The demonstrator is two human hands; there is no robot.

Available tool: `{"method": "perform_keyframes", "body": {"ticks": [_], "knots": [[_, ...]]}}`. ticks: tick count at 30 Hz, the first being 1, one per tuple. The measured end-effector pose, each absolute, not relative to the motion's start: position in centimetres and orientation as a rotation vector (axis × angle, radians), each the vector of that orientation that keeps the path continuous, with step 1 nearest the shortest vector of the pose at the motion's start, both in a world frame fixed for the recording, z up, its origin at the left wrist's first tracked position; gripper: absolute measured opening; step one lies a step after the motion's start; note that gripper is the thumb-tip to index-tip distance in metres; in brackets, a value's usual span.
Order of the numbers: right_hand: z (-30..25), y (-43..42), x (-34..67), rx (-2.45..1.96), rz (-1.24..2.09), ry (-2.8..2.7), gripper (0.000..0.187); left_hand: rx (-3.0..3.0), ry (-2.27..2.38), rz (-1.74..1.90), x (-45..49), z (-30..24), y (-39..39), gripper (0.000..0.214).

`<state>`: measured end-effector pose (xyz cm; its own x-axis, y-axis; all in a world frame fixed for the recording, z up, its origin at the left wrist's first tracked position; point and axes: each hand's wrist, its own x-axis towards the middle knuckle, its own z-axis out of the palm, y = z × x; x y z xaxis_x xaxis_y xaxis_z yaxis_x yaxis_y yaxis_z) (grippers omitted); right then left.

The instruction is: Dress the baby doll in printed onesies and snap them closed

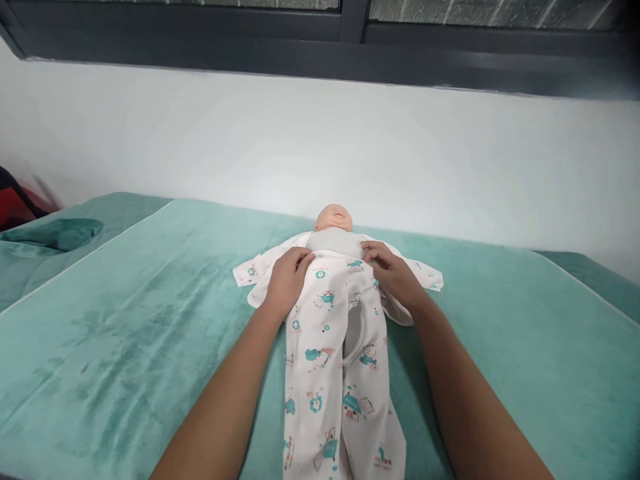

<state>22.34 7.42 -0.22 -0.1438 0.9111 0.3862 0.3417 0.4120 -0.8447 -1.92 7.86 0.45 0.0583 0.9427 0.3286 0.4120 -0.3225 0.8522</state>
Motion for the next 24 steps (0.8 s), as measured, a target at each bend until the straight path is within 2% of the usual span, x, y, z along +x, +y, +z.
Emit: {"method": "perform_keyframes", "body": {"ticks": [6,9,13,17,21,24], "knots": [[1.3,8.6,21.0,-1.149,0.442,-1.791,0.013,1.570,1.427,1.364,-1.8,0.3,8.4,0.017],[2.6,10.0,19.9,-1.404,0.433,-1.842,0.017,1.392,1.419,1.374,-1.9,-0.2,8.9,0.020],[3.8,12.8,18.9,-1.627,0.184,-1.912,0.018,1.241,1.445,1.360,-1.9,-1.1,9.9,0.021],[2.2,13.9,18.6,-1.599,0.379,-1.745,0.023,1.408,1.521,1.330,-1.8,-1.7,10.6,0.018],[-0.5,12.1,19.2,-1.482,0.517,-1.375,0.022,1.707,1.597,1.319,-1.8,-2.1,10.8,0.005],[-1.5,9.9,19.8,-1.502,0.493,-1.228,0.021,1.867,1.607,1.311,-2.2,-2.2,10.4,0.013]]}}
